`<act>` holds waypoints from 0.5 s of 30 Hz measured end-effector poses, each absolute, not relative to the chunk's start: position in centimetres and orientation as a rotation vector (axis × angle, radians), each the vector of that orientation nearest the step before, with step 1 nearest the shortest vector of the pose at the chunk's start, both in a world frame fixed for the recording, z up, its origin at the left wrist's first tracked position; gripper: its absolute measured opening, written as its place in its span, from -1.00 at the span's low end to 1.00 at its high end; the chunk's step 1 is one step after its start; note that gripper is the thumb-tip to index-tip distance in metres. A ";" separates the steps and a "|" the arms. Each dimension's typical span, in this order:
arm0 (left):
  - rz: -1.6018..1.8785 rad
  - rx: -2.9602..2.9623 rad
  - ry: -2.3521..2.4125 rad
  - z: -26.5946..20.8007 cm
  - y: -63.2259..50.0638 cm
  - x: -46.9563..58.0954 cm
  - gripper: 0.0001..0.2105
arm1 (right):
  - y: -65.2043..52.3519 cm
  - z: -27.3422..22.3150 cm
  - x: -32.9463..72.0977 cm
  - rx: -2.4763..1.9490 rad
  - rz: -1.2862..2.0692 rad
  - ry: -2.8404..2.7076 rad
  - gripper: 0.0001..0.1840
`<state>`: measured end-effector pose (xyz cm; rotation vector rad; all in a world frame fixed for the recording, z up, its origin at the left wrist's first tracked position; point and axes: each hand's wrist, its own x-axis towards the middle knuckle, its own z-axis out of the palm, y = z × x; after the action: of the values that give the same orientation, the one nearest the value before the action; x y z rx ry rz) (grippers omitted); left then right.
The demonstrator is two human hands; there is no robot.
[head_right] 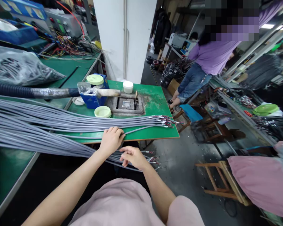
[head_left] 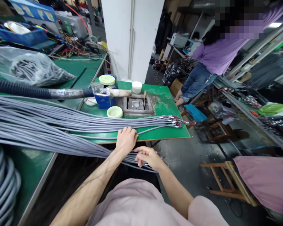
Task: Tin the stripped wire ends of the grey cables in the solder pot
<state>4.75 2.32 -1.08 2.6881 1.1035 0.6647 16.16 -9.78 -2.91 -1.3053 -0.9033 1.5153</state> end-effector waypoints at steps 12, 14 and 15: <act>0.740 2.283 0.832 0.3 -0.1 1.4 -0.83 | -7.1 1.8 23.5 -1.056 0.720 -0.382 -0.66; 0.738 2.224 0.804 -0.3 -0.2 1.4 -0.83 | -7.5 2.0 23.8 -1.122 0.617 -0.478 -0.64; 0.750 2.179 0.795 -0.6 -0.3 1.4 -0.83 | -7.9 2.1 23.6 -1.183 0.607 -0.554 -0.63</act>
<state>1.43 -0.28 -0.58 2.1794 0.7953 0.7502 23.57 -7.91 2.07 -1.1834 -0.5538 0.6074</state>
